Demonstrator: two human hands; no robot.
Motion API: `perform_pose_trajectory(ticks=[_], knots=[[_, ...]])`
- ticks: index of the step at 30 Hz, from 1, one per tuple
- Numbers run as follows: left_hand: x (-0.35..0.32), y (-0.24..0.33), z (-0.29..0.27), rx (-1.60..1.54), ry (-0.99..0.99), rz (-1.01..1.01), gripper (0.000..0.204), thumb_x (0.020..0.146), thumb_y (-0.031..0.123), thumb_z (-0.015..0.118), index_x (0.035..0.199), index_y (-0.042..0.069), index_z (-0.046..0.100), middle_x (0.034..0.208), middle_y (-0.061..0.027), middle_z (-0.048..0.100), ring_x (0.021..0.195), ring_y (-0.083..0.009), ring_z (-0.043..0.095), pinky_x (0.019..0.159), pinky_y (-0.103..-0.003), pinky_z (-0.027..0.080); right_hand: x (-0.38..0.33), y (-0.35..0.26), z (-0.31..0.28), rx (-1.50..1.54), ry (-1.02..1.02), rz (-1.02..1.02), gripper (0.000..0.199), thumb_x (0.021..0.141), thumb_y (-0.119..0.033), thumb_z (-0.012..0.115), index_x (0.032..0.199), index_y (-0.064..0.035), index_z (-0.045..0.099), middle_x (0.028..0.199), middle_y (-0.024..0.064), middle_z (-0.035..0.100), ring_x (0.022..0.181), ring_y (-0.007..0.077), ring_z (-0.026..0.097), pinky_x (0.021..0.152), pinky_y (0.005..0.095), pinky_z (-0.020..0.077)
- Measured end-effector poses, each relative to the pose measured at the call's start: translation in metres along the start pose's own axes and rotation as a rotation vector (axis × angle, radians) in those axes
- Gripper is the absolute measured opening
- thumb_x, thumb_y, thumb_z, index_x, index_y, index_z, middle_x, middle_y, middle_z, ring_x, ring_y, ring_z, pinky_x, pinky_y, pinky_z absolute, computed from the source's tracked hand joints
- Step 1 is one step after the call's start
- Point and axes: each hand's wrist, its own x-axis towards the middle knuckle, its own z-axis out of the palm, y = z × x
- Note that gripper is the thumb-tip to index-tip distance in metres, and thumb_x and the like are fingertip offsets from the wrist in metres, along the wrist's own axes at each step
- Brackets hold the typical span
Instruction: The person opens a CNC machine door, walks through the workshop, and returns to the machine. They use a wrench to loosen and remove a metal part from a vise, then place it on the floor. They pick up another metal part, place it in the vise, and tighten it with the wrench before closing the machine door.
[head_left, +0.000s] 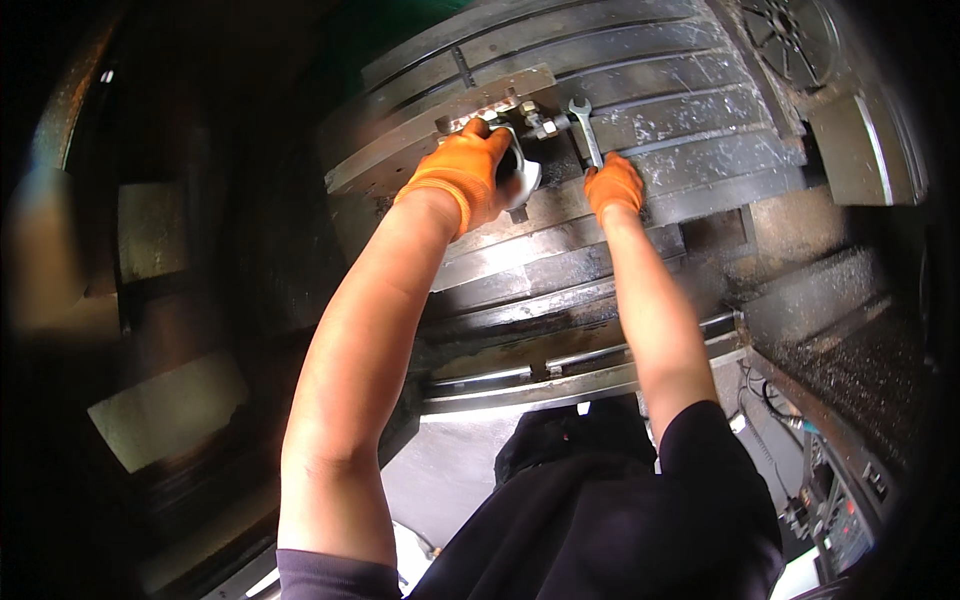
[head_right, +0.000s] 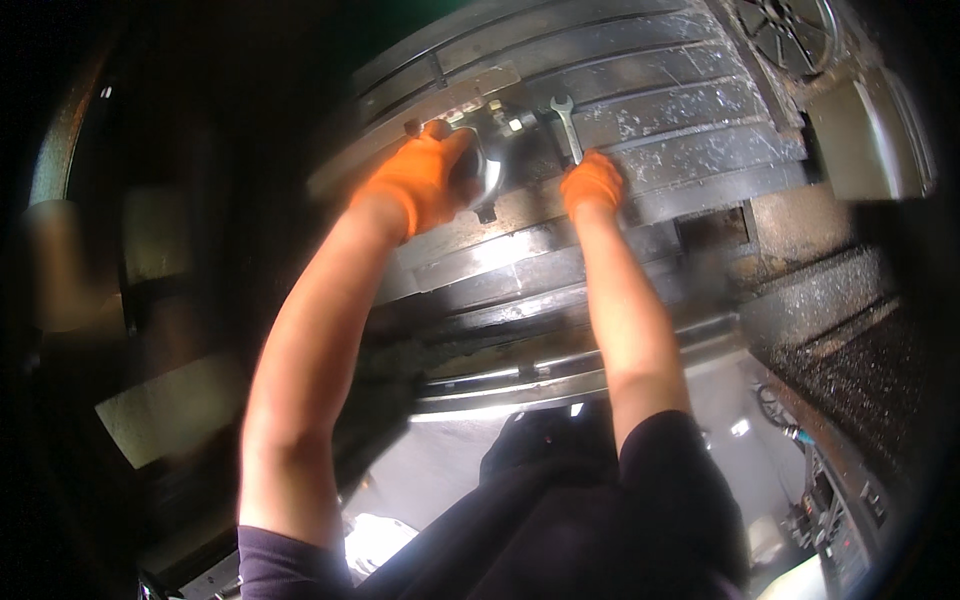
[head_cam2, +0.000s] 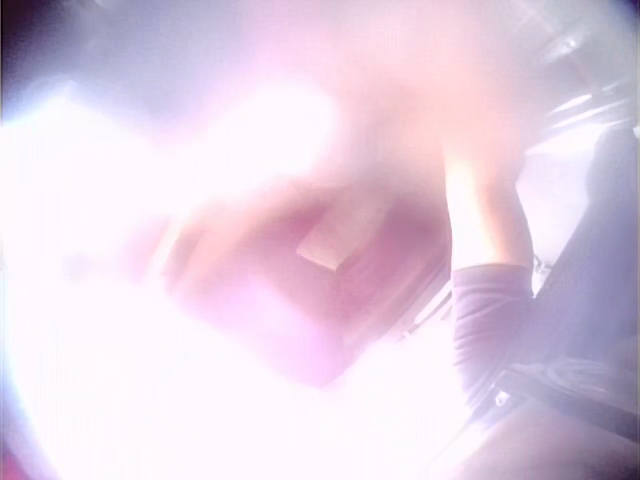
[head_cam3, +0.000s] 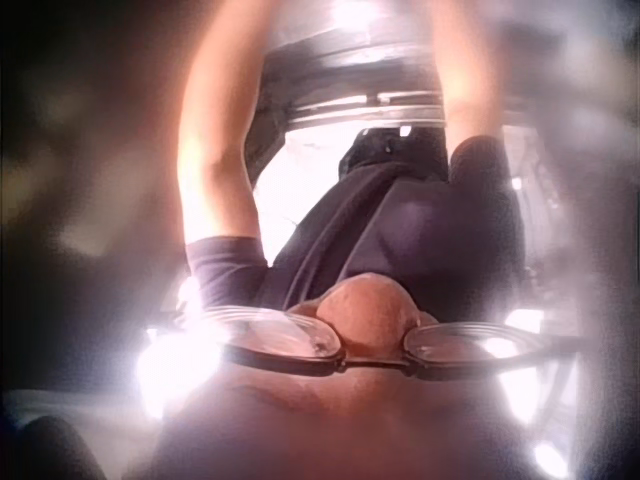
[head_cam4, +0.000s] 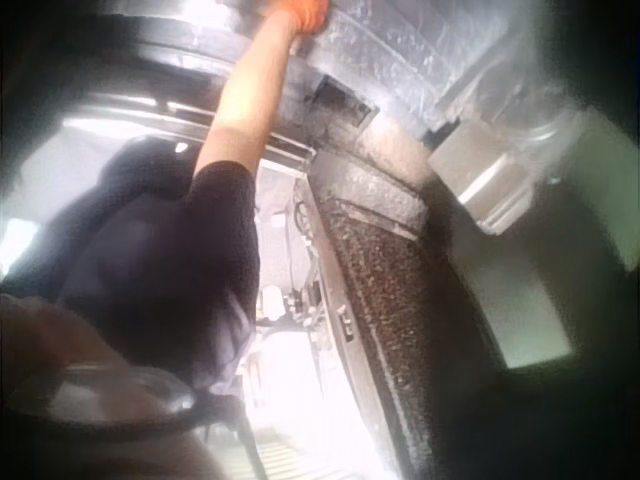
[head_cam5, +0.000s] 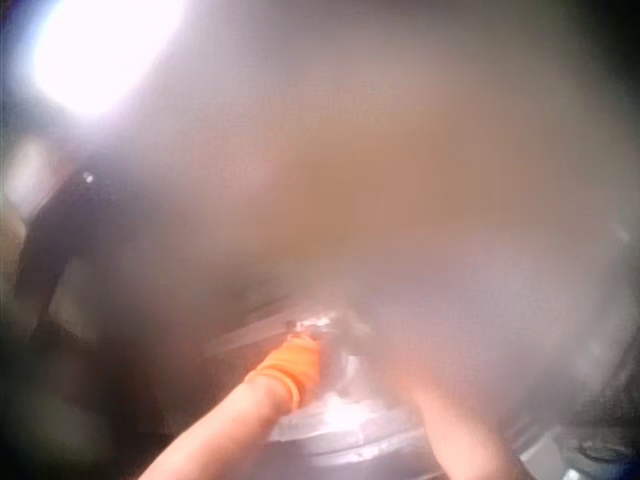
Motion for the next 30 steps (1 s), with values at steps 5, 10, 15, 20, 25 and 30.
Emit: perform_pose_trajectory(ticks=[5, 10, 15, 20, 25, 30], knots=[[0.003, -0.004, 0.006, -0.017, 0.035, 0.019, 0.048, 0.088, 0.029, 0.066, 0.132, 0.014, 0.053, 0.137, -0.0202, 0.047, 0.124, -0.0411, 0.053, 0.098, -0.047, 0.050, 0.056, -0.006, 0.028, -0.173, -0.155, 0.039, 0.027, 0.087, -0.021, 0.067, 0.107, -0.0052, 0.070, 0.116, 0.0199, 0.070, 0.113, 0.0369, 0.066, 0.092, 0.0447, 0.0562], [-0.001, -0.012, 0.012, 0.005, 0.124, 0.027, 0.042, 0.089, 0.030, 0.065, 0.127, 0.015, 0.055, 0.133, -0.0200, 0.051, 0.122, -0.0413, 0.056, 0.102, -0.048, 0.048, 0.070, 0.012, 0.033, -0.125, -0.224, -0.100, 0.036, 0.082, -0.026, 0.069, 0.109, -0.0023, 0.069, 0.112, 0.0255, 0.069, 0.106, 0.0420, 0.067, 0.090, 0.0478, 0.0552], [0.001, -0.019, 0.020, -0.005, 0.178, 0.048, 0.040, 0.088, 0.031, 0.063, 0.123, 0.011, 0.059, 0.131, -0.0200, 0.052, 0.118, -0.0396, 0.059, 0.098, -0.047, 0.050, 0.056, 0.025, -0.004, -0.015, -0.208, -0.133, 0.047, 0.090, -0.037, 0.062, 0.120, -0.0015, 0.064, 0.123, 0.0233, 0.067, 0.117, 0.0421, 0.062, 0.102, 0.0437, 0.0487], [0.001, -0.021, 0.013, -0.023, 0.115, 0.080, 0.039, 0.087, 0.032, 0.066, 0.120, 0.010, 0.062, 0.128, -0.0178, 0.053, 0.119, -0.0376, 0.057, 0.099, -0.046, 0.049, 0.015, 0.094, -0.105, 0.015, -0.046, -0.446, 0.046, 0.095, -0.029, 0.056, 0.136, -0.0077, 0.056, 0.129, 0.0204, 0.062, 0.115, 0.0420, 0.059, 0.099, 0.0455, 0.0477], [-0.002, -0.020, 0.014, -0.086, 0.132, 0.044, 0.039, 0.085, 0.033, 0.070, 0.116, 0.011, 0.065, 0.132, -0.0143, 0.052, 0.122, -0.0367, 0.055, 0.101, -0.046, 0.048, -0.072, 0.025, -0.231, -0.438, -0.266, -0.747, 0.043, 0.093, -0.011, 0.058, 0.136, -0.0128, 0.056, 0.117, 0.0175, 0.065, 0.107, 0.0391, 0.062, 0.094, 0.0471, 0.0491], [0.006, -0.029, 0.020, -0.072, 0.147, 0.032, 0.040, 0.080, 0.032, 0.074, 0.115, 0.012, 0.068, 0.136, -0.0113, 0.052, 0.120, -0.0366, 0.058, 0.097, -0.046, 0.052, -0.128, -0.091, -0.247, -1.003, -0.448, -0.777, 0.053, 0.082, 0.005, 0.060, 0.133, -0.0098, 0.057, 0.120, 0.0173, 0.066, 0.113, 0.0354, 0.063, 0.094, 0.0434, 0.0523]])
